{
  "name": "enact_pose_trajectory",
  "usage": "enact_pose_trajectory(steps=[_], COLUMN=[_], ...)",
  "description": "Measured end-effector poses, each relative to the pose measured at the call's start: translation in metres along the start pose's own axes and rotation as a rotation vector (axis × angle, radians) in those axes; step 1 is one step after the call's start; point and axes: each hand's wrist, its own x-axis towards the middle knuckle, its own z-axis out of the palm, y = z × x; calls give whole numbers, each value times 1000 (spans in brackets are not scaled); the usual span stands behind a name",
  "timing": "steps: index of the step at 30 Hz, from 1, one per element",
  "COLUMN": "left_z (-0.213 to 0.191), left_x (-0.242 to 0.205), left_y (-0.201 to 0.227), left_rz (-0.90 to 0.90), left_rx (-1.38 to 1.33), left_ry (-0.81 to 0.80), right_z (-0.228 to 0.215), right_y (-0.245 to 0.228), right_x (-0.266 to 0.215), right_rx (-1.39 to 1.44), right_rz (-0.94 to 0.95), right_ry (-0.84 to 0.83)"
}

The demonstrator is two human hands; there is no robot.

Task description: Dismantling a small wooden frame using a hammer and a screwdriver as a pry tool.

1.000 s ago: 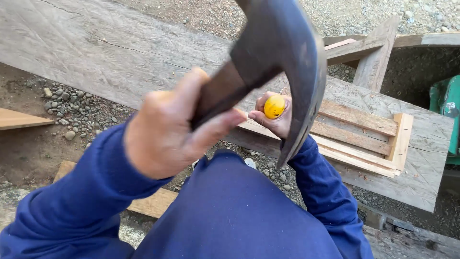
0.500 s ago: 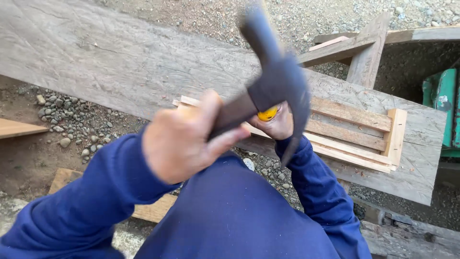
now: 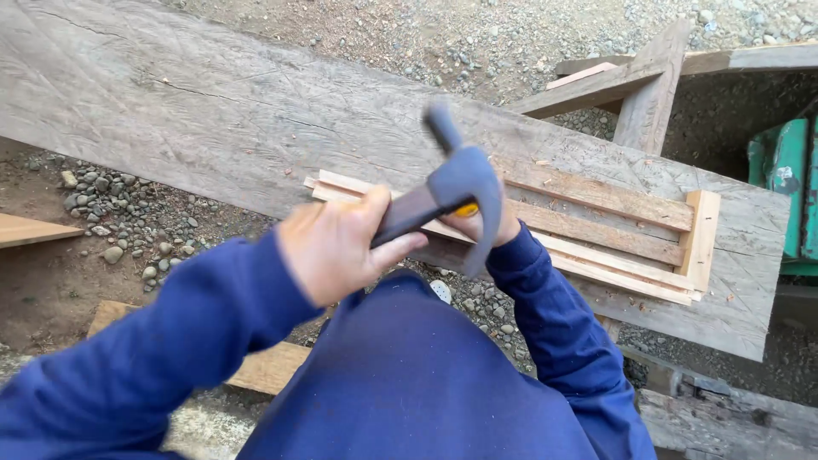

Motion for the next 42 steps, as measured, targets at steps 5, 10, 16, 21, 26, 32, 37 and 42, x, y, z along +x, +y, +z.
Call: enact_pose_trajectory(steps=[5,10,16,21,26,32,37,42], left_z=[-27,-55,-2,-31,-30,4,24,55], left_x=[-10,-11,-12,-15,-11,-22,-49,-72], left_y=[22,68,22,43,46,-3,-59,-146], left_rz=[-8,69,49,25,33,-131,-376,-657], left_rx=[219,8,246,255,74,45,-63,326], left_ry=[-26,219,116,56,200,31,163,271], right_z=[6,4,-1,7,3,5,17,49], right_y=[-19,4,17,-4,-3,-9,-7,-19], right_x=[5,4,6,7,6,15,9,25], right_rx=[-70,-163,-246,79,187,64,53,-134], right_rz=[-35,-4,-90,60,97,31,154,-8], right_ry=[-2,-47,-88,-6,-61,-40,-18,95])
